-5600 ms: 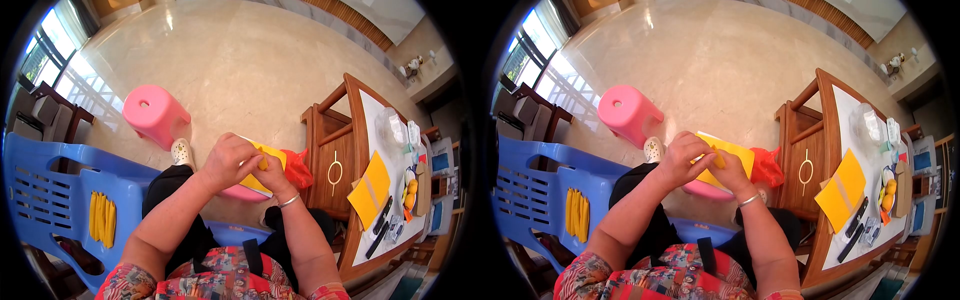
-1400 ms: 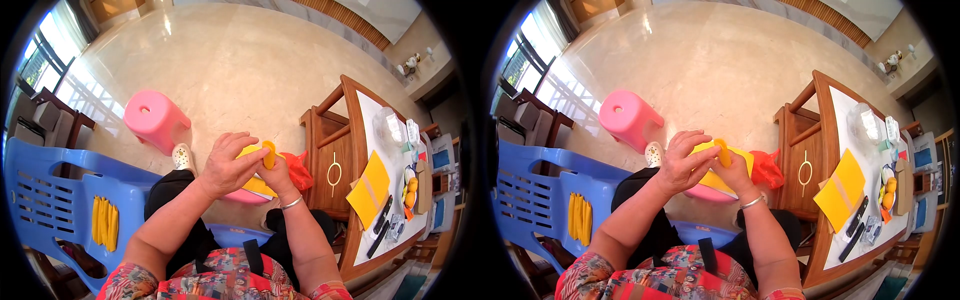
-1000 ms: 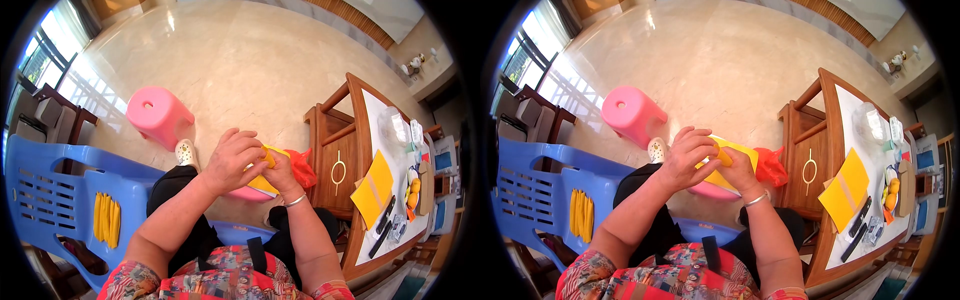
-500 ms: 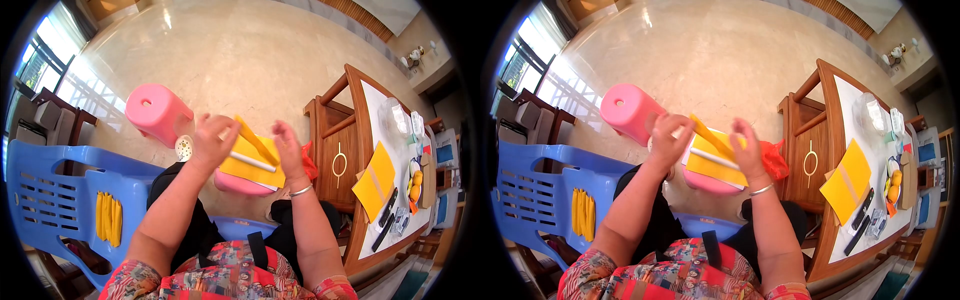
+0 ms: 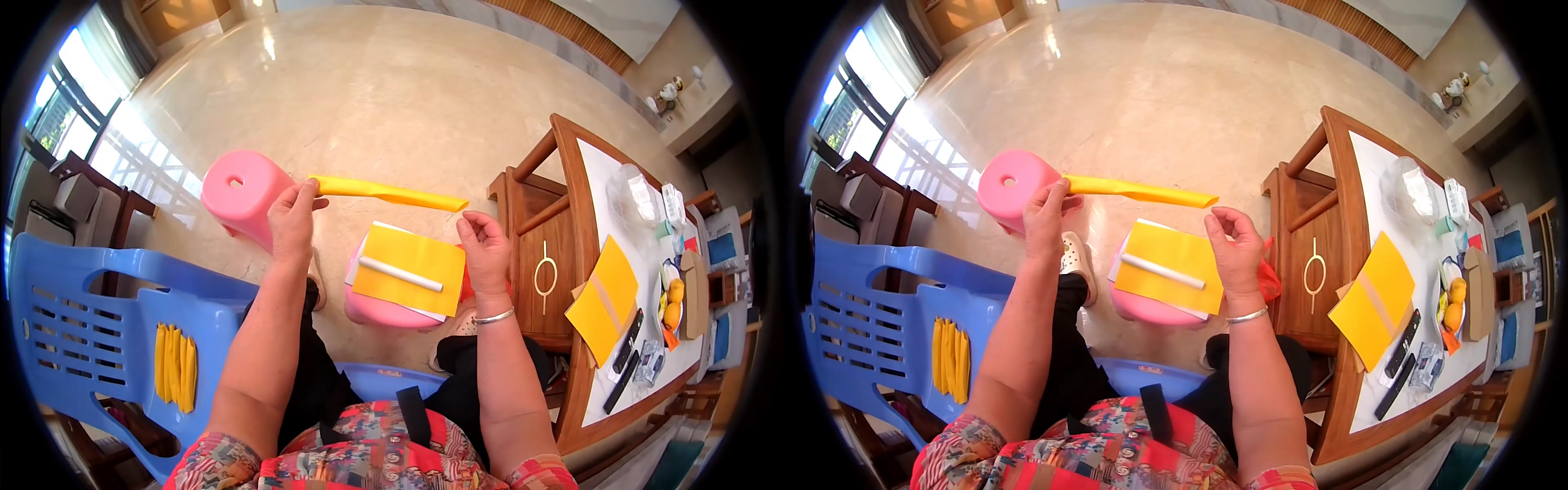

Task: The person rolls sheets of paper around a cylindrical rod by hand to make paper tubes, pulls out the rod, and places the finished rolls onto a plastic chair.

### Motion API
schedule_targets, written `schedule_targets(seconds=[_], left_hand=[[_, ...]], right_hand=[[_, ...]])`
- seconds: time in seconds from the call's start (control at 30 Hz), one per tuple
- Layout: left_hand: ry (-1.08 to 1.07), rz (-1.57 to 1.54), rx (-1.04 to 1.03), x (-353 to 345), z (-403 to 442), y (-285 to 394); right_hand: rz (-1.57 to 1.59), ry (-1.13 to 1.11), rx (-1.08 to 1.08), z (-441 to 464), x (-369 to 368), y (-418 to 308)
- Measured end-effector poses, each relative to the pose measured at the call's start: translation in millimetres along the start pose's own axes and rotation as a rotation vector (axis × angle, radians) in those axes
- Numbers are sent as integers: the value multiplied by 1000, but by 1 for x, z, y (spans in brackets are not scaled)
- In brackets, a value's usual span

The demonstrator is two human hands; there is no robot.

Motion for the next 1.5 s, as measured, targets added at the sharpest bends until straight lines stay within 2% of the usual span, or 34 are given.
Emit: schedule_targets(seconds=[0.3,0.4,0.5,0.6,0.7,0.83,0.9,1.1,1.2,1.3,1.4,1.5], left_hand=[[-50,124,-5,-6,-5,-7],[-47,123,-7,-6,-5,-7],[-34,125,-13,-6,-5,-9],[-11,134,-8,-6,-5,-9],[-5,136,10,-4,-5,-8],[40,148,89,-4,-8,-6],[30,134,63,-4,-6,-9],[55,147,119,-1,-9,-8],[30,108,50,-3,-6,-10],[2,77,-37,-5,-5,-11],[-40,61,-63,-10,-9,-10],[-95,50,-100,-16,-14,-10]], right_hand=[[-143,-9,121,4,5,5],[53,1,-29,2,2,7],[115,44,-131,-3,0,12],[150,4,-99,-6,-5,10],[-11,24,-37,-2,2,22],[-156,21,176,0,5,14],[-211,10,277,-2,4,2],[-224,-6,331,-6,-1,-6],[-202,-23,215,-4,0,11],[18,30,-177,-5,2,24],[247,73,-430,-4,6,24],[223,108,-508,-5,8,27]])
Point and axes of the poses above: each hand's wrist, its own z-axis towards the middle knuckle, its own x-axis out of the back of the hand, y = z × x, the point moved 5 cm from there along z, towards the middle knuckle, and after that the axes turned 13 degrees about y, right-handed, at the moved point
